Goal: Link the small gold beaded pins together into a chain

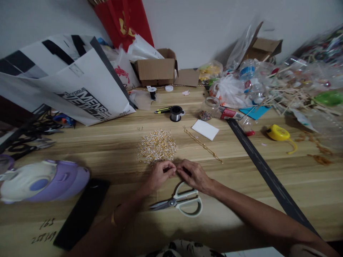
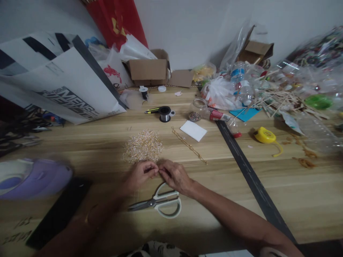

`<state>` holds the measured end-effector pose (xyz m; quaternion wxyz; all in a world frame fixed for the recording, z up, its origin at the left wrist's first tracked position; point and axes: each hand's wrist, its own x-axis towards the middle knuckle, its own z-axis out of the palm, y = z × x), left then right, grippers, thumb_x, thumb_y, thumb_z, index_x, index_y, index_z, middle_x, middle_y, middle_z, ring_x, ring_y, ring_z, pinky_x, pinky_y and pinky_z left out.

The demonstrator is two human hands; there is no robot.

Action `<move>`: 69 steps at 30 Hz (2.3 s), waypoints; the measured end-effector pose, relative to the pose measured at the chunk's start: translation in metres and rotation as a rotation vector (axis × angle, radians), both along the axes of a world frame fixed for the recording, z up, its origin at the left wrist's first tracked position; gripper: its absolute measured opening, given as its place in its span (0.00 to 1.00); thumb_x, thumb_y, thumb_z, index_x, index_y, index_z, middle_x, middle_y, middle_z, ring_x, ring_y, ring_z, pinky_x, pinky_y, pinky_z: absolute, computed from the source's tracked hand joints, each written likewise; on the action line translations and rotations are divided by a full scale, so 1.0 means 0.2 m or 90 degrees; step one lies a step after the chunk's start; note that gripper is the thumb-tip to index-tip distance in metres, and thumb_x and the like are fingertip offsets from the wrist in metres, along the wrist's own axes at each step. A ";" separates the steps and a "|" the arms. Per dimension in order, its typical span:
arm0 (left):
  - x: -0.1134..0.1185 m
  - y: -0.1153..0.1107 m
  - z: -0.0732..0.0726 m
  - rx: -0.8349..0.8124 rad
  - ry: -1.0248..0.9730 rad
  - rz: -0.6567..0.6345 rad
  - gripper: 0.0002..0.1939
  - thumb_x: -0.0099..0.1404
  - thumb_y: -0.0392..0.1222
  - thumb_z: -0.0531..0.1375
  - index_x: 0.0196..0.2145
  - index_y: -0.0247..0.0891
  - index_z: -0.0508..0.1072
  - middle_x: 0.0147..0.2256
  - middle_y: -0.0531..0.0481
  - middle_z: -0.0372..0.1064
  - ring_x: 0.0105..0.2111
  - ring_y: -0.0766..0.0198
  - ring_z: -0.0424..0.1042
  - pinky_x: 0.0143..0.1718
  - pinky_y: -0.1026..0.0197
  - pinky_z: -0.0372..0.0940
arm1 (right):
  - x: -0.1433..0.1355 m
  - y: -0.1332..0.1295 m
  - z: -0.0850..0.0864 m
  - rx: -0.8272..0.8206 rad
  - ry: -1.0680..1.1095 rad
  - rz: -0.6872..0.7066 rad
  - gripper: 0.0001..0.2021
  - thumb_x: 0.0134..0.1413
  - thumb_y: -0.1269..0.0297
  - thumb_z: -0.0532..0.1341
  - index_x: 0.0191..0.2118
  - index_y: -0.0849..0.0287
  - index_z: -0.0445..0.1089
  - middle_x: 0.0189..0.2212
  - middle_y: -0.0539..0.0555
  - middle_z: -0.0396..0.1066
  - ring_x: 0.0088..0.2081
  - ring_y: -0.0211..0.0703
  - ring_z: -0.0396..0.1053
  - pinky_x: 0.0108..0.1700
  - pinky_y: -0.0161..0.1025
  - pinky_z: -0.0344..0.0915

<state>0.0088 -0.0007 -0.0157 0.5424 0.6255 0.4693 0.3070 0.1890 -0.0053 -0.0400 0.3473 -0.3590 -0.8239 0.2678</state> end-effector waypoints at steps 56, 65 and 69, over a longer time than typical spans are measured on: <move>0.00 -0.02 -0.03 0.056 0.083 0.017 0.06 0.56 0.37 0.58 0.25 0.34 0.73 0.24 0.50 0.70 0.26 0.66 0.67 0.30 0.65 0.61 | 0.00 -0.02 0.01 0.036 -0.113 -0.012 0.05 0.63 0.69 0.49 0.38 0.59 0.61 0.30 0.54 0.67 0.30 0.40 0.66 0.32 0.35 0.60; -0.01 -0.01 -0.03 0.004 0.020 0.004 0.06 0.55 0.39 0.60 0.25 0.33 0.72 0.23 0.51 0.69 0.25 0.67 0.65 0.28 0.67 0.60 | -0.01 -0.02 0.04 -0.028 -0.050 -0.015 0.04 0.61 0.69 0.51 0.35 0.58 0.61 0.28 0.52 0.67 0.28 0.39 0.65 0.32 0.34 0.60; -0.01 -0.01 -0.03 -0.011 -0.012 0.006 0.07 0.55 0.40 0.60 0.24 0.32 0.72 0.23 0.51 0.68 0.24 0.68 0.64 0.27 0.67 0.59 | -0.01 -0.02 0.05 -0.037 -0.036 -0.022 0.05 0.61 0.68 0.52 0.34 0.58 0.62 0.26 0.51 0.66 0.26 0.38 0.64 0.30 0.33 0.59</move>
